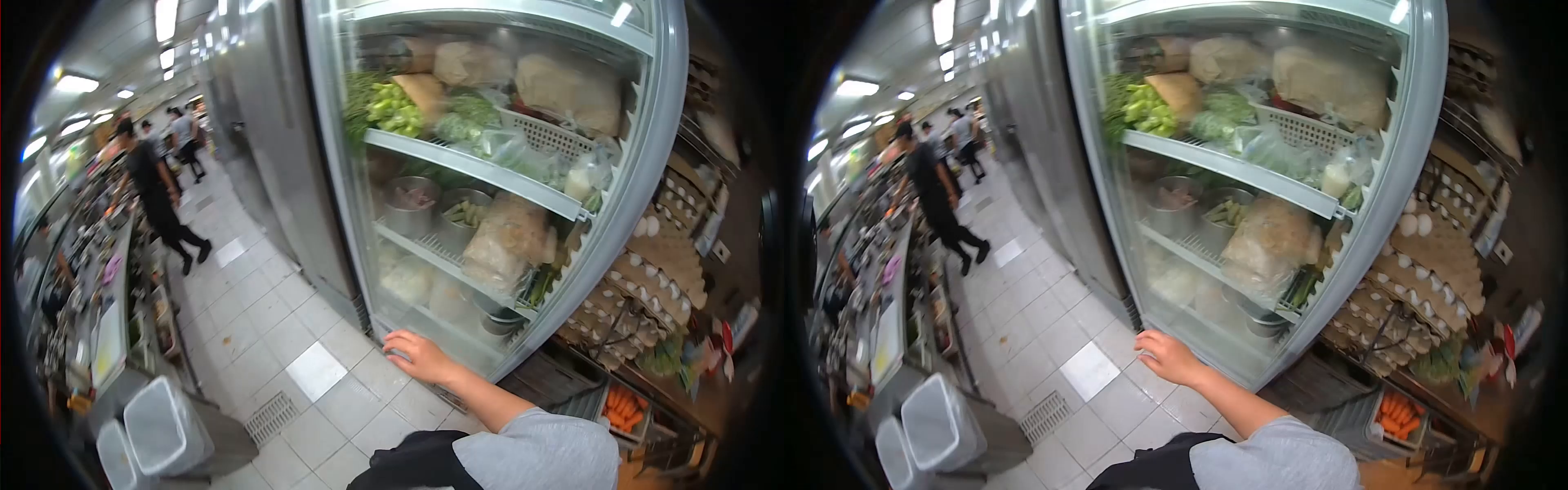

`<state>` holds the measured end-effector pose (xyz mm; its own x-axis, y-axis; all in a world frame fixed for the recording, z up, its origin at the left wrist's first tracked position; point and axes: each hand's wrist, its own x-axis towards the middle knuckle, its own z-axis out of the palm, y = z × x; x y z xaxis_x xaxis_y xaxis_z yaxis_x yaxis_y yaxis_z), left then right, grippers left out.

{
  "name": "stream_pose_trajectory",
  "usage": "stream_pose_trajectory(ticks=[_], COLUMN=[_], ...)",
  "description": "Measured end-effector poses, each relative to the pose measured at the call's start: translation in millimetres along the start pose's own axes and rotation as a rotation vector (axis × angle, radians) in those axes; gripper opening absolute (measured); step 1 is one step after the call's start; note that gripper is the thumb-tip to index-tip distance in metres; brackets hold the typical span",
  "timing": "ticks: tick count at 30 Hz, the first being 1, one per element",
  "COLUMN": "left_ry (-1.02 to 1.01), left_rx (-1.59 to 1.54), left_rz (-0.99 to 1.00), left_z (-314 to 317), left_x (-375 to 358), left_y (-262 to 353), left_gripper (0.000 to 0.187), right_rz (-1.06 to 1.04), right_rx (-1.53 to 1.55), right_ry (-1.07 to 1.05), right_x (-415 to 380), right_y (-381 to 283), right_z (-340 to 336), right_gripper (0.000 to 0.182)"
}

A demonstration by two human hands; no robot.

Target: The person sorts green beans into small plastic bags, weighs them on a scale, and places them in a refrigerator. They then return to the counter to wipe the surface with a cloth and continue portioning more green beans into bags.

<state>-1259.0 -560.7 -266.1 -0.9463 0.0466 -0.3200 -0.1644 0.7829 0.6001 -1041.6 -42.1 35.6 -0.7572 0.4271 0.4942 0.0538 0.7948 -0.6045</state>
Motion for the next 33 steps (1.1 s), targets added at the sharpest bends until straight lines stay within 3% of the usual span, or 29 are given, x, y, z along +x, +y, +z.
stream_pose_trajectory(ticks=[1,2,3,4,5,6,9,11,12,16,20,21,24,30,33], left_ry=[0.092,0.086,0.250,0.072,-0.138,-0.206,-0.482,-0.655,-0.746,-0.772,-0.744,-0.814,-1.057,-1.152,-1.232], left_rx=[-0.047,-0.236,-0.373,-0.624,-0.628,-0.661,-0.681,-0.720,-0.719,-0.776,-0.870,-0.876,-0.849,-0.798,-0.757], left_rz=[0.141,0.125,0.129,0.152,0.147,0.292,0.622,0.701,0.727,0.914,0.991,0.997,1.070,0.931,0.924], left_z=[-6,-39,-5,-11,-25,-17,27,60,72,119,156,164,191,249,244], left_x=[56,55,160,175,160,158,135,103,94,85,100,103,114,145,143], left_y=[29,157,180,257,340,403,535,603,625,722,792,804,831,862,870], left_gripper=[0.069,0.052,0.058,0.057,0.059,0.058,0.061,0.061,0.061,0.063,0.061,0.061,0.062,0.068,0.072], right_rz=[0.037,0.072,0.107,0.161,0.213,0.261,0.320,0.372,0.391,0.456,0.554,0.586,0.793,1.111,1.194], right_rx=[-0.029,-0.057,-0.086,-0.098,-0.107,-0.115,-0.169,-0.135,-0.126,-0.128,-0.115,-0.112,-0.118,-0.089,-0.152], right_ry=[0.018,0.039,0.063,0.084,0.109,0.132,0.158,0.153,0.155,0.174,0.288,0.311,0.466,0.973,0.851], right_x=[4,9,14,16,16,18,18,34,38,60,70,71,66,91,112], right_y=[2,5,9,15,21,28,63,68,70,78,68,67,60,8,-24], right_z=[0,0,-1,-3,-5,-4,2,-6,-4,2,14,18,42,128,169], right_gripper=[0.016,0.016,0.016,0.015,0.015,0.015,0.016,0.017,0.017,0.018,0.017,0.017,0.018,0.018,0.019])
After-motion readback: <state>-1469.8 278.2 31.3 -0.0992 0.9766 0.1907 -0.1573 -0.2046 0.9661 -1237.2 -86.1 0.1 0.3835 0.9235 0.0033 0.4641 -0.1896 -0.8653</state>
